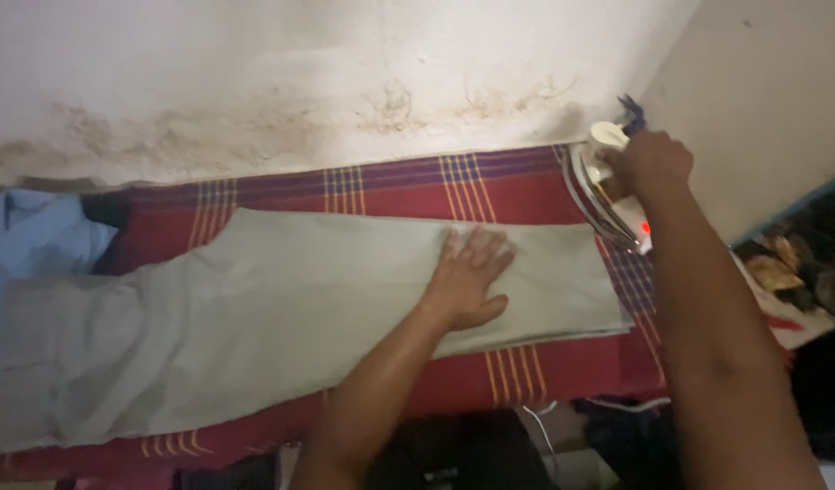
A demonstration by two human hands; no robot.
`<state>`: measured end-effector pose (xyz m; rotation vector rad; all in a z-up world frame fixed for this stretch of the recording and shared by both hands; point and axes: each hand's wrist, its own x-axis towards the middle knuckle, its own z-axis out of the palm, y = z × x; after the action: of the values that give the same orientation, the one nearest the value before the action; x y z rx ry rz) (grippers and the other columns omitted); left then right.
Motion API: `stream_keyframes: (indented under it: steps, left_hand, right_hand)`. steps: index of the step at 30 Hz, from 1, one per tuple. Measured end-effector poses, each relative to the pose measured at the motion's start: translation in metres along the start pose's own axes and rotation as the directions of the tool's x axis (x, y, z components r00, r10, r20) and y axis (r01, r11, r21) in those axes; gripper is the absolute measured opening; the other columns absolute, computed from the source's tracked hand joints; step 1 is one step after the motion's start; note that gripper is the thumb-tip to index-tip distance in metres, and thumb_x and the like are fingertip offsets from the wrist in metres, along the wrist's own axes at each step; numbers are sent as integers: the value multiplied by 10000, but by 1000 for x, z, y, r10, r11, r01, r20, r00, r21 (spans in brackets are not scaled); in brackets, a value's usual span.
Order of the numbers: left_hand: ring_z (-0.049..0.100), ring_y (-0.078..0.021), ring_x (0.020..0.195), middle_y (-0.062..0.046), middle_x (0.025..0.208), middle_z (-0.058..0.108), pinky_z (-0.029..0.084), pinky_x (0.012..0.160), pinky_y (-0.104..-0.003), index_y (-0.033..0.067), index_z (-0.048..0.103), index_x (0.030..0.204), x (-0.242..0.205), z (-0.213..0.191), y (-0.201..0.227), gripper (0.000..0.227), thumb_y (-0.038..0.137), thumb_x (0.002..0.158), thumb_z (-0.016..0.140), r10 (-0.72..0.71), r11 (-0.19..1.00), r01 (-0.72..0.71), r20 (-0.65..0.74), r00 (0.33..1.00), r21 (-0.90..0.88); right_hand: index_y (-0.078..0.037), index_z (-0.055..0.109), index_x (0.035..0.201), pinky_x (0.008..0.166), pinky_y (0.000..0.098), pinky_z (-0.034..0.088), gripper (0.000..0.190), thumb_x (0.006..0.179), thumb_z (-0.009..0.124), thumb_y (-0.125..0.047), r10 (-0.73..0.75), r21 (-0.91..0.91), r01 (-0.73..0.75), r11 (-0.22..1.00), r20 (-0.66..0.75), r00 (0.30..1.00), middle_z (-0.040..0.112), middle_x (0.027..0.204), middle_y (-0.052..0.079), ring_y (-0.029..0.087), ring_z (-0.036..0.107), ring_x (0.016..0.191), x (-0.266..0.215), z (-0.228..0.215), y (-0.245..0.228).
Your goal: The person irons a pair of trousers on a bed, smooths the fabric by hand, and folds them.
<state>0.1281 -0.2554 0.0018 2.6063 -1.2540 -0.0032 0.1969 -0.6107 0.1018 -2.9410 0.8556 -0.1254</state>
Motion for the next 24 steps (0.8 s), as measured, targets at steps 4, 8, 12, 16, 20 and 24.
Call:
stream_keyframes:
  steps: [4,8,12,16,20,24]
  left_hand:
    - [102,-382,1590,-105,1735,183,28,1197,-721,213,294,1652,11,8,-7,863,677,946,476,-58,998,58,-125,990,-4]
    - [56,-392,1573,-101,1712,143,0,1189,-723,209,269,1615,5,-20,2,1055,839,802,502,-142,988,146,82,986,-46]
    - [40,-398,1565,-94,1697,143,-5,1178,-724,211,265,1610,4,-36,8,1123,884,745,510,-150,987,155,96,984,-39]
    - [47,-398,1567,-88,1702,151,6,1182,-728,206,279,1607,4,-33,10,1130,886,735,513,-168,985,171,98,981,-28]
    - [60,-398,1574,-104,1710,158,35,1179,-737,166,278,1619,6,-25,8,1134,842,752,555,-155,988,156,72,985,-1]
    - [63,-395,1573,-130,1712,134,48,1183,-737,117,252,1619,4,-20,8,1189,845,739,584,-136,991,136,60,989,10]
  right_hand:
    - [30,757,1023,768,518,586,686,861,784,-637,-158,43,160,986,-49,986,739,971,252,435,731,879,51,40,39]
    - [21,768,1042,797,515,574,599,894,780,-559,-201,56,211,976,-148,968,744,968,268,449,724,897,42,59,60]
    - [42,753,1035,781,536,555,536,882,810,-469,-92,242,146,959,-219,971,722,929,282,460,711,865,-28,29,59]
    - [92,734,973,755,538,560,491,982,784,-396,-46,217,122,969,-326,944,704,882,301,472,710,813,-98,-21,50]
    - [91,723,968,748,549,546,516,1003,789,-420,-61,175,141,974,-399,915,693,867,323,494,698,816,-155,-69,41]
    - [81,713,969,742,553,543,563,977,756,-480,-95,198,175,964,-356,930,690,850,328,498,698,827,-192,-92,26]
